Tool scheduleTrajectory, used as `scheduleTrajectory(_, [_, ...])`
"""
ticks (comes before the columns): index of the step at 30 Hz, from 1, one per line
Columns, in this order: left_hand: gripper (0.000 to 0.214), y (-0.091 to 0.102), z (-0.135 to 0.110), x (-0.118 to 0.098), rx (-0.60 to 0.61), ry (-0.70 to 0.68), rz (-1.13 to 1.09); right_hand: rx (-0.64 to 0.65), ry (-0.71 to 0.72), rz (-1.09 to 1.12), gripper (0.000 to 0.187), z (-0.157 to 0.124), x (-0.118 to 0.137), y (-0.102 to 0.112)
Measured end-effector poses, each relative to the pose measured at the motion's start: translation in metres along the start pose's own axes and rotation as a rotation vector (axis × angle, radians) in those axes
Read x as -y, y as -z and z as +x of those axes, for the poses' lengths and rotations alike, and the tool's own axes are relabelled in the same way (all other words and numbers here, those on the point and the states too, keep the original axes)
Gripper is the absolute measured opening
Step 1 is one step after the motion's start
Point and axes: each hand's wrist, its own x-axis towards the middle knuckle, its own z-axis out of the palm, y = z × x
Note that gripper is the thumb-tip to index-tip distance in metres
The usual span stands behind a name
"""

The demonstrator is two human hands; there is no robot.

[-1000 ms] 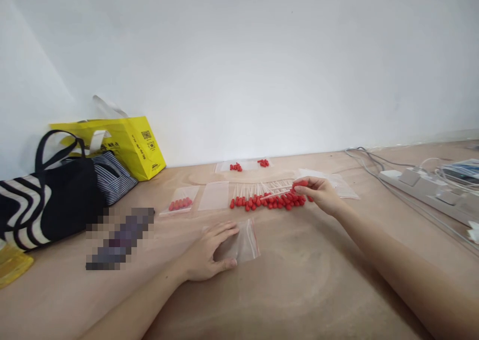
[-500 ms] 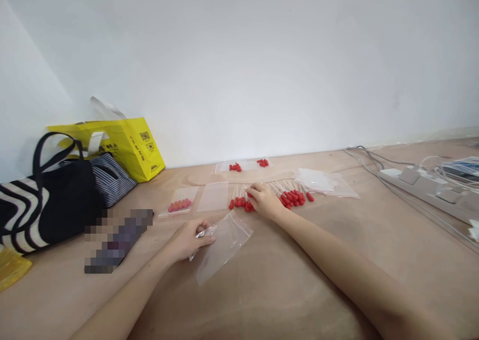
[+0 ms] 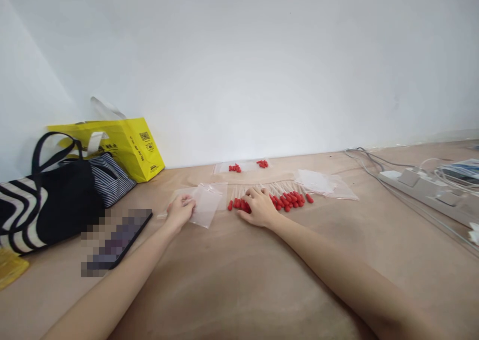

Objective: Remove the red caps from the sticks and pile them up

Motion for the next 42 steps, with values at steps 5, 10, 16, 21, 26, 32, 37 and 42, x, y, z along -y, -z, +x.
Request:
scheduleTrajectory(5, [0.036,-0.003,0.005,0.005,-0.127,-0.161,0.195,-0.111,0.129,0.01,0.025,-0.029,-0.004,0.014])
scheduleTrajectory(10, [0.037,0.021,0.013,0.017,-0.124,-0.277,0.695,-0.169,0.245,0.046,0.015,-0.074,-0.013,0.035])
scheduleTrajectory(16, [0.034,0.019,0.023,0.023,0.075,-0.165,0.77,-0.21,0.23,0.0,0.012,-0.083,-0.021,0.043])
scheduleTrajectory(21, [0.024,0.012,0.022,0.019,-0.001,-0.16,0.782,-0.191,0.227,-0.011,0.01,-0.077,-0.021,0.039])
scheduleTrajectory(26, [0.017,0.024,0.024,0.019,-0.137,-0.083,0.469,-0.183,0.205,0.007,0.009,-0.079,-0.022,0.038])
scheduleTrajectory(32, [0.022,0.039,0.007,0.009,-0.242,0.099,-0.182,-0.16,0.174,0.084,0.009,-0.078,-0.024,0.037])
scheduleTrajectory(37, [0.032,0.034,-0.049,-0.001,0.128,-0.071,-0.479,-0.082,0.083,0.204,0.012,-0.077,-0.017,0.04])
scheduleTrajectory(42, [0.027,0.016,-0.103,-0.008,0.549,-0.567,-0.165,-0.002,0.068,0.228,0.016,-0.078,-0.008,0.043])
